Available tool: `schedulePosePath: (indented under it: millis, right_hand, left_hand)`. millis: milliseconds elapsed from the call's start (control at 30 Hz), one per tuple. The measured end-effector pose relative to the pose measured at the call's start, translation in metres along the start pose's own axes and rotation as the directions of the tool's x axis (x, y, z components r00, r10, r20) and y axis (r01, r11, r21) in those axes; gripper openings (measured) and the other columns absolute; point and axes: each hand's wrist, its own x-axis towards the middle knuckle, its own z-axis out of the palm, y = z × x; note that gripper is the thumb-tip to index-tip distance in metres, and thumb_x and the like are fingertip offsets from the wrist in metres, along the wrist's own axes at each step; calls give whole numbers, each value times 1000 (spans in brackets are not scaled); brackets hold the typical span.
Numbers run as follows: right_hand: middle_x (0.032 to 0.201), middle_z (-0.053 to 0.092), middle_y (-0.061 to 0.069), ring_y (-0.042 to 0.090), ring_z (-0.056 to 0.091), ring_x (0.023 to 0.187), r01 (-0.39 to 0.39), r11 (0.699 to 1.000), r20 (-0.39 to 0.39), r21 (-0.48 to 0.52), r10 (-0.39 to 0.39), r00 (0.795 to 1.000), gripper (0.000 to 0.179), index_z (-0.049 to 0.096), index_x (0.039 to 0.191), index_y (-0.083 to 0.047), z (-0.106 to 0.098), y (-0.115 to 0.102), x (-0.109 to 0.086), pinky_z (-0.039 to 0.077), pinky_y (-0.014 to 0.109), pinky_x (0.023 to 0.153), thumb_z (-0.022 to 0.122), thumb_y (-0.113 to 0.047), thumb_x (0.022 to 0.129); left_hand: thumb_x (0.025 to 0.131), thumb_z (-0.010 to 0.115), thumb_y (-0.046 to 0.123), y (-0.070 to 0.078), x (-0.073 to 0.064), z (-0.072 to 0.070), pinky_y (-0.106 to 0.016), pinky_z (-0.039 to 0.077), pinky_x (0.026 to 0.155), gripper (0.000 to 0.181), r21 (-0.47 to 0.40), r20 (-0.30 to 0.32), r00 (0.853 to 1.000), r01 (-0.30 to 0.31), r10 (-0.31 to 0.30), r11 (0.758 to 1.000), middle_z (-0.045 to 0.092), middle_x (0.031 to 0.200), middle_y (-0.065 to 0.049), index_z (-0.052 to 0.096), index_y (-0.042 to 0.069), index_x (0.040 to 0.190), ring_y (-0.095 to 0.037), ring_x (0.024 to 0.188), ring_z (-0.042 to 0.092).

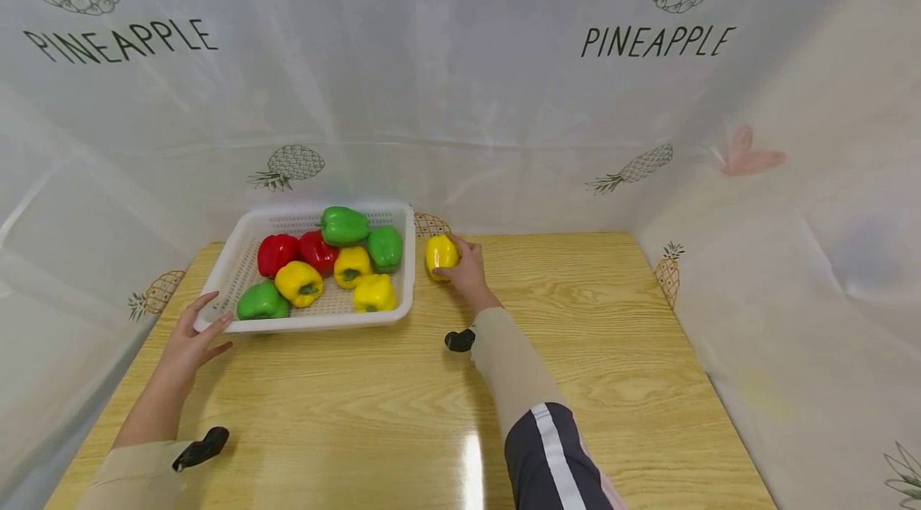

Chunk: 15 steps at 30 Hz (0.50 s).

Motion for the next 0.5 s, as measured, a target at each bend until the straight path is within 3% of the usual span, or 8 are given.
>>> schedulePosePath:
  millis: [267, 400, 500]
  right_hand:
    - [129, 28, 13, 31, 37, 112, 70, 995, -28, -65, -72, 997, 76, 37, 136, -29, -12, -12, -1, 40, 42, 89, 77, -20, 71]
    - [128, 32, 11, 33, 38, 112, 124, 991, -34, -50, -126, 991, 71, 39, 136, -25, -19, -27, -4, 44, 41, 83, 74, -19, 74]
    - [126, 37, 8, 33, 40, 112, 159, 987, -28, -27, -160, 987, 68, 41, 134, -25, -24, -38, -7, 46, 39, 80, 74, -19, 75]
  left_hand:
    - [88, 57, 29, -9, 5, -4, -31, 51, 73, 62, 34, 3, 1000, 1, -1, 999, 7, 142, -22, 25, 31, 141, 2, 88, 50]
    - [86, 61, 32, -25, 15, -12, -36, 51, 74, 62, 9, 10, 1000, 11, -11, 1000, 12, 142, -18, 28, 35, 139, -2, 91, 52]
    - [82, 63, 39, -47, 29, -21, -33, 51, 72, 66, 3, 12, 1000, 5, -5, 1000, 14, 141, -15, 28, 37, 138, -2, 92, 52]
